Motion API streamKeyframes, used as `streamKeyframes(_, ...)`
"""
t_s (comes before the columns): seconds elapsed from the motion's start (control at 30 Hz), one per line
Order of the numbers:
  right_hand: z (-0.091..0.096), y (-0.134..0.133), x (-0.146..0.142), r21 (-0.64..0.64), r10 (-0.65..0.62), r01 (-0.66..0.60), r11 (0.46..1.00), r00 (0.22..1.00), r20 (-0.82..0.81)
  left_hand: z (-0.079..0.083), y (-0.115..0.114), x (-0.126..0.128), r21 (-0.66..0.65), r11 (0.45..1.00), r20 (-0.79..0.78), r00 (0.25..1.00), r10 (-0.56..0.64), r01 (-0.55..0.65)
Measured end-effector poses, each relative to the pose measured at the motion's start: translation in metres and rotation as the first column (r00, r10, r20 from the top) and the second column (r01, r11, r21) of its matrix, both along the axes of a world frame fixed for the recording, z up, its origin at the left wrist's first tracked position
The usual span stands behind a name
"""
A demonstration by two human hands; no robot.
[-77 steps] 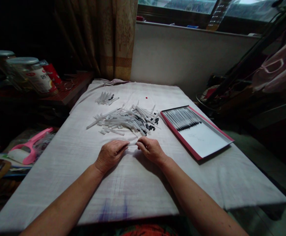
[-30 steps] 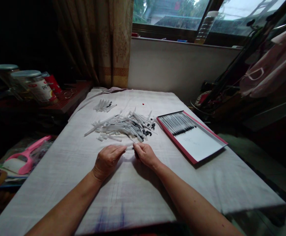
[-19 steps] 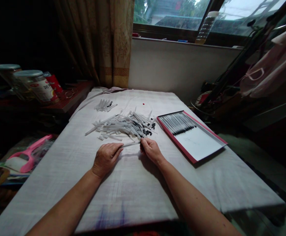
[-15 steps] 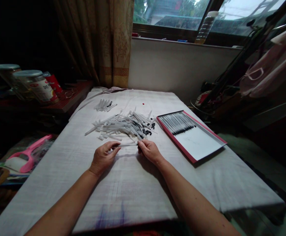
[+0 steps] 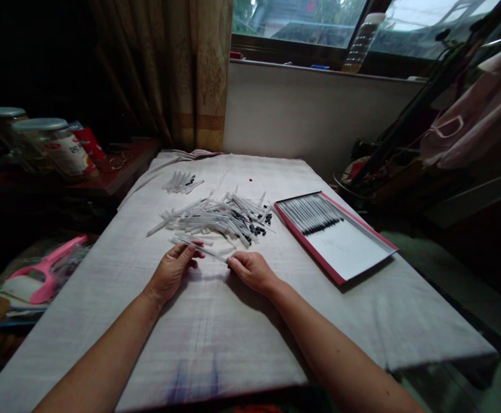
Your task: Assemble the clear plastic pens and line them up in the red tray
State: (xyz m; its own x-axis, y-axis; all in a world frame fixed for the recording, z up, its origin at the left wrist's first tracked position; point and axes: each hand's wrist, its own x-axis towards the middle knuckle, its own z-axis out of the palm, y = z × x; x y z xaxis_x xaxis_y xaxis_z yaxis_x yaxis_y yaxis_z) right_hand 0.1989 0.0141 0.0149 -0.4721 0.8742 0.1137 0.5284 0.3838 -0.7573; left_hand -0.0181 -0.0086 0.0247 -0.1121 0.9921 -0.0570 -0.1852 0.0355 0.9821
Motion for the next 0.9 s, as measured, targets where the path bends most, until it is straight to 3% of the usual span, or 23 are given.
streamKeyframes(0.13, 0.006, 0.001, -0.008, 0.084, 0.01, -0.029, 0.996, 0.976, 0.216, 0.001, 0.003, -0.001, 0.024, 0.993, 0.094, 0.989, 0.117, -0.12)
streamKeyframes(0.27, 0.016, 0.014, -0.019, 0.173, -0.001, -0.059, 0.983, 0.944, 0.33, 0.003, 0.005, -0.007, 0.049, 0.98, 0.01, 0.982, 0.191, -0.191)
streamKeyframes(0.4, 0.026, 0.038, -0.045, 0.237, -0.003, -0.116, 0.965, 0.894, 0.447, 0.003, 0.005, -0.009, 0.036, 0.984, -0.063, 0.982, 0.177, -0.175)
streamKeyframes(0.63, 0.03, 0.074, -0.085, 0.253, -0.067, -0.132, 0.958, 0.757, 0.65, -0.001, 0.006, -0.009, -0.006, 0.988, -0.039, 0.988, 0.151, -0.151)
streamKeyframes(0.9, 0.032, 0.083, -0.098, 0.253, -0.13, -0.05, 0.966, 0.751, 0.647, -0.003, 0.005, -0.009, -0.019, 0.992, -0.092, 0.989, 0.119, -0.122)
